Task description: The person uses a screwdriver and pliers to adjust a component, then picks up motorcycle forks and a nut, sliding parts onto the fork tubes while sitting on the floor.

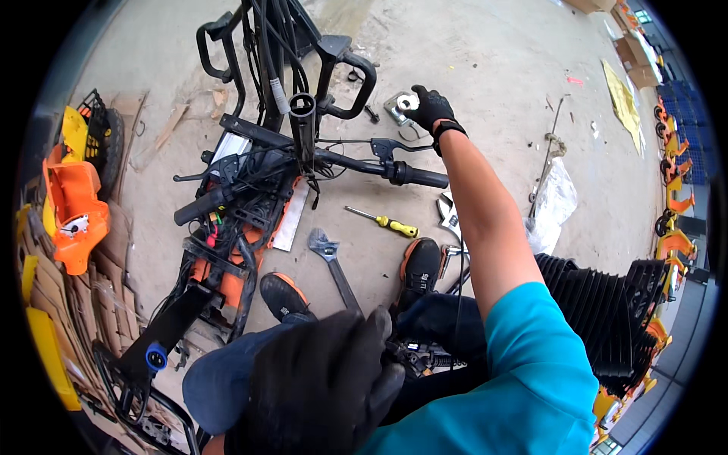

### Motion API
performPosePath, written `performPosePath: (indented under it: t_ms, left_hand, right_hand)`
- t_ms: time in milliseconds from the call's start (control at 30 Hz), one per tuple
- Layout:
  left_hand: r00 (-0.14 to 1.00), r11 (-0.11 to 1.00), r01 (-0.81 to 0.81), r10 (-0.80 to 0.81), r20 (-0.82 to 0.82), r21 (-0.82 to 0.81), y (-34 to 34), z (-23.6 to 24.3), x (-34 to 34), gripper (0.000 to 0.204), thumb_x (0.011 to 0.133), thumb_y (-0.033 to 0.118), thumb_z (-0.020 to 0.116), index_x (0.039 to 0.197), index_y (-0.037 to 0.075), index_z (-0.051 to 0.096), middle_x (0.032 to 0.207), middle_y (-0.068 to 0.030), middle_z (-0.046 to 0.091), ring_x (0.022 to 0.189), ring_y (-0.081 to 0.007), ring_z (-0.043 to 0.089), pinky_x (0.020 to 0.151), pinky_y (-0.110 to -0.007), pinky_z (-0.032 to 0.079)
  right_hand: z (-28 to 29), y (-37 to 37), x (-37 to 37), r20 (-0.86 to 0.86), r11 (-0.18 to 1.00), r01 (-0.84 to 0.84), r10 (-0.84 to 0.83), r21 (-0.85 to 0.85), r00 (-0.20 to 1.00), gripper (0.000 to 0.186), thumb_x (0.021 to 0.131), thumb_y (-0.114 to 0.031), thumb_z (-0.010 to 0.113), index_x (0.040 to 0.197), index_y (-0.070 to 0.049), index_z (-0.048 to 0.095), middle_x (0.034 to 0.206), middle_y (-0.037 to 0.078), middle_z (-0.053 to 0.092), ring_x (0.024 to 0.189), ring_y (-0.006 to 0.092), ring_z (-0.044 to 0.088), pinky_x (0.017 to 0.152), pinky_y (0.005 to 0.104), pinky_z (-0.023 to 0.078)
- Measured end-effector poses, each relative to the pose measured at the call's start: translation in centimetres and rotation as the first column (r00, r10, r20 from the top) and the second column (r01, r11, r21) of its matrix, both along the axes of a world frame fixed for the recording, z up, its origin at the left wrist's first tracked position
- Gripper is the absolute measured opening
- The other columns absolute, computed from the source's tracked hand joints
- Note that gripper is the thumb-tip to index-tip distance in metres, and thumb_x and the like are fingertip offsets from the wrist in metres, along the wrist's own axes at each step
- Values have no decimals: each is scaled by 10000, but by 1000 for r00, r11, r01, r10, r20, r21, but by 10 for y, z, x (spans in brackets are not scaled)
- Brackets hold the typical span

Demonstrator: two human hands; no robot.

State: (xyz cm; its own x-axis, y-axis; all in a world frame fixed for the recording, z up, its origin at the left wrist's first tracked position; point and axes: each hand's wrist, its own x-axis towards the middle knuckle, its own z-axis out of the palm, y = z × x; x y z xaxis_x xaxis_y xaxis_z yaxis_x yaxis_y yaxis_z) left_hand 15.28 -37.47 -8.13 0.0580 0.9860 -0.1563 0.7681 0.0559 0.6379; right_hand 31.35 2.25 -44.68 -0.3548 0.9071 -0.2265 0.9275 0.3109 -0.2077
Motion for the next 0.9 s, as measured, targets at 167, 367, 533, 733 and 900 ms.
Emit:
performPosePath:
  t_ms: [167, 367, 533, 733, 900]
  left_hand:
    - [999, 999, -30, 29, -24, -19, 6, -18, -10, 414, 853, 210, 716, 1196, -4, 626, 1109, -196, 632, 984, -372, 629, 843, -438, 512]
    - [998, 990, -67, 69, 12, -127, 15, -27, -22, 425, 845, 209, 726, 1197, -6, 625, 1113, -198, 636, 992, -375, 630, 854, -437, 514]
    - [997, 998, -69, 68, -27, -10, 5, -40, -23, 351, 870, 273, 696, 1109, 22, 645, 994, -152, 641, 862, -301, 643, 745, -391, 530]
    - [997, 993, -48, 55, -59, 112, -2, -55, -27, 319, 900, 346, 662, 1023, 51, 668, 876, -106, 646, 721, -219, 654, 620, -342, 545]
    - [997, 995, -51, 56, -50, 90, -1, -56, -24, 343, 894, 358, 667, 1051, 53, 666, 893, -107, 649, 741, -208, 660, 643, -341, 546]
  right_hand:
    - [-36, 10, -22, 34, 998, 33, -32, -52, 999, 591, 799, -383, 699, 1355, -263, 536, 1297, 234, 540, 1191, 419, 559, 969, 473, 496]
    - [-47, 8, -27, 3, 992, 40, -40, -117, 999, 448, 789, -322, 716, 1211, -190, 644, 1303, 271, 507, 1132, 412, 598, 968, 440, 497]
    - [-75, 32, -2, -79, 992, 32, -42, -118, 996, 399, 777, -293, 700, 1155, -169, 666, 1160, 258, 607, 1090, 394, 608, 947, 427, 497]
    - [-79, 27, 7, -118, 999, 19, -24, -44, 993, 292, 739, -197, 698, 1017, -110, 670, 988, 212, 680, 983, 363, 647, 857, 401, 528]
    - [-81, 27, 12, -265, 997, 64, -74, -47, 961, 300, 725, -175, 738, 994, -73, 654, 854, 155, 678, 839, 316, 680, 757, 376, 550]
